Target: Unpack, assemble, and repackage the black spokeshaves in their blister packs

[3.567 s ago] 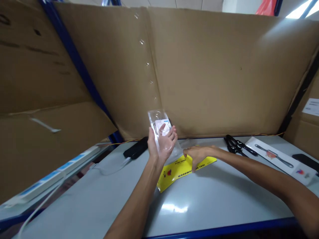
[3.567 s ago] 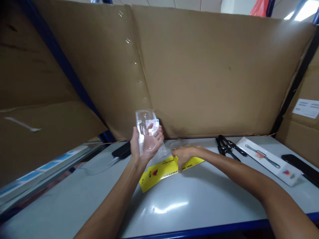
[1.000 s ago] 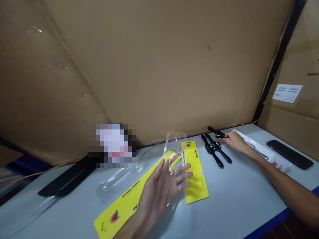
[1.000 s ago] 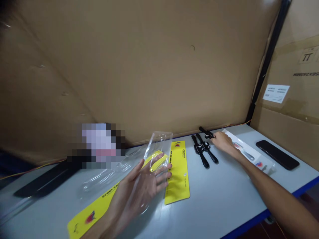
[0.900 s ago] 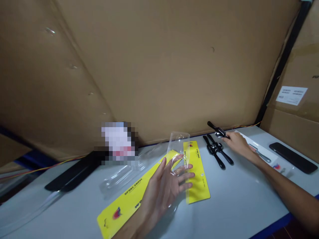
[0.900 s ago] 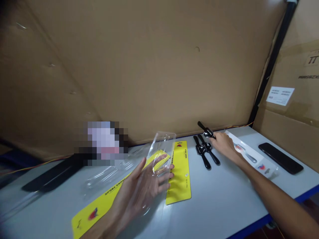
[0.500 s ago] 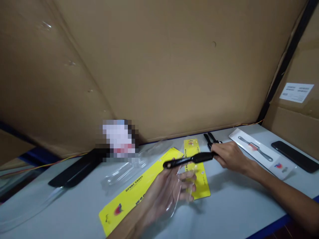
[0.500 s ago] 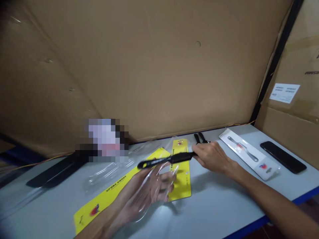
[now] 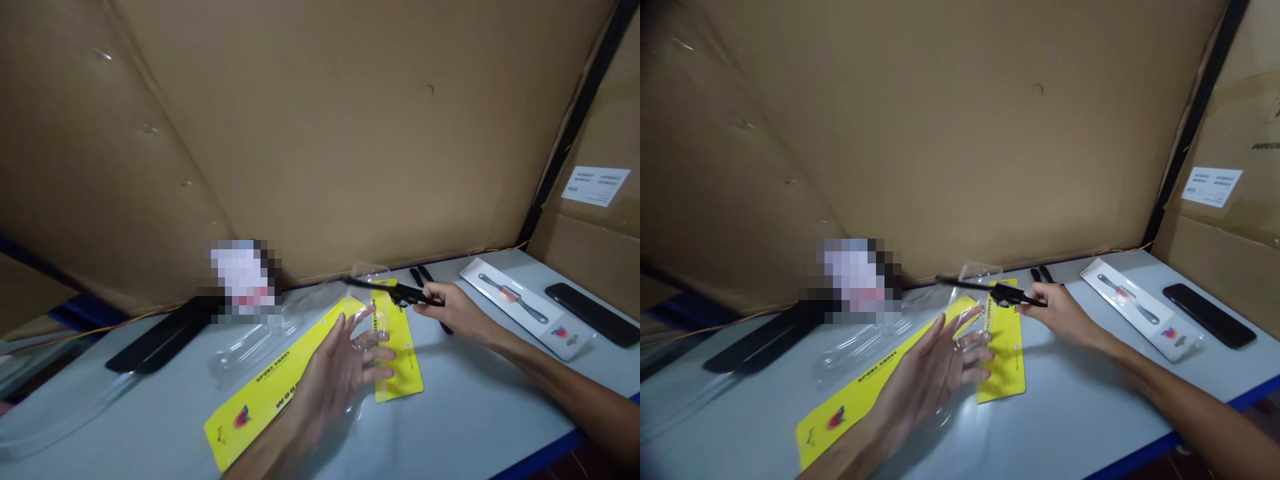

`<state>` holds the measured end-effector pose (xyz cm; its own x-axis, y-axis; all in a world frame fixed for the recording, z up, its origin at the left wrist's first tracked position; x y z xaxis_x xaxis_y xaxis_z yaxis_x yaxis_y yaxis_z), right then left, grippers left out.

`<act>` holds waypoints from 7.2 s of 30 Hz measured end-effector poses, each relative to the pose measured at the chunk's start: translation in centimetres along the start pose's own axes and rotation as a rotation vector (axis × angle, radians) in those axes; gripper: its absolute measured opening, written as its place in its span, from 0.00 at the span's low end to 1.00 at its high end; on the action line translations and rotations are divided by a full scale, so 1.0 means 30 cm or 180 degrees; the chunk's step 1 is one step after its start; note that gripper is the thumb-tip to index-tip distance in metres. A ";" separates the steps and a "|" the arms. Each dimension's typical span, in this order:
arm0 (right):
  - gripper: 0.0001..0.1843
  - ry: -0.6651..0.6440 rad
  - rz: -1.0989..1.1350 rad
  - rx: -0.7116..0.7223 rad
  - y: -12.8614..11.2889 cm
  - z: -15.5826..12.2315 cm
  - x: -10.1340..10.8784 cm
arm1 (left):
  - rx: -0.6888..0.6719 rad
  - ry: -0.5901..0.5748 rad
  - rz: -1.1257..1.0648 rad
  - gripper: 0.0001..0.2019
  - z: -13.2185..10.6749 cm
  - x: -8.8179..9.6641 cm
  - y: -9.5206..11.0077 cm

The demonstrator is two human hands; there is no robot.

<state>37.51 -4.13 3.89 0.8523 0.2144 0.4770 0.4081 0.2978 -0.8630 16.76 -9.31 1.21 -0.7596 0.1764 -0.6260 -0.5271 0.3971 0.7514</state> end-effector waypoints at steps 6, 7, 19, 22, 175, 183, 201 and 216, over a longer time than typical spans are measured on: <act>0.22 -0.0424 0.1005 -0.0635 -0.006 -0.027 -0.065 | -0.0353 0.0469 0.0110 0.22 -0.004 -0.009 0.006; 0.22 -0.0353 0.0959 -0.0574 -0.003 -0.025 -0.066 | -0.0319 0.0463 0.0090 0.21 -0.002 -0.008 0.004; 0.13 -0.1431 0.0588 -0.0615 -0.045 -0.013 0.063 | 0.0925 -0.0363 -0.0113 0.24 -0.019 -0.010 -0.028; 0.14 -0.1588 0.0590 -0.0687 -0.042 -0.020 0.031 | 0.1223 -0.0670 0.0119 0.26 -0.038 -0.034 -0.041; 0.23 -0.0910 -0.2682 0.1995 -0.097 -0.201 -0.218 | 0.0025 0.1765 -0.0740 0.18 -0.027 0.014 0.136; 0.27 -0.0574 -0.2245 0.1602 -0.024 -0.103 -0.123 | 0.0123 0.1662 -0.0654 0.18 -0.022 0.018 0.116; 0.14 -0.0682 -0.2455 0.1108 -0.005 -0.119 -0.171 | -0.0171 0.1628 -0.0642 0.15 0.001 0.041 0.069; 0.40 -0.1013 -0.2543 0.0558 0.046 0.136 -0.088 | 0.0095 0.1227 -0.0808 0.10 0.032 0.082 0.021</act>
<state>34.49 -0.49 2.12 0.1905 0.1223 0.9740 0.7655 0.6027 -0.2254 14.92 -7.77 -0.07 -0.6972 -0.2754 -0.6619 -0.7078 0.4112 0.5744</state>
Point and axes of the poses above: each hand's wrist, its own z-axis towards the middle knuckle, its own x-axis out of the back of the hand, y = z × x, the point moved 3 cm from there along z, towards the middle knuckle, and after that the axes turned 2 degrees about z, right-handed, at the moved point
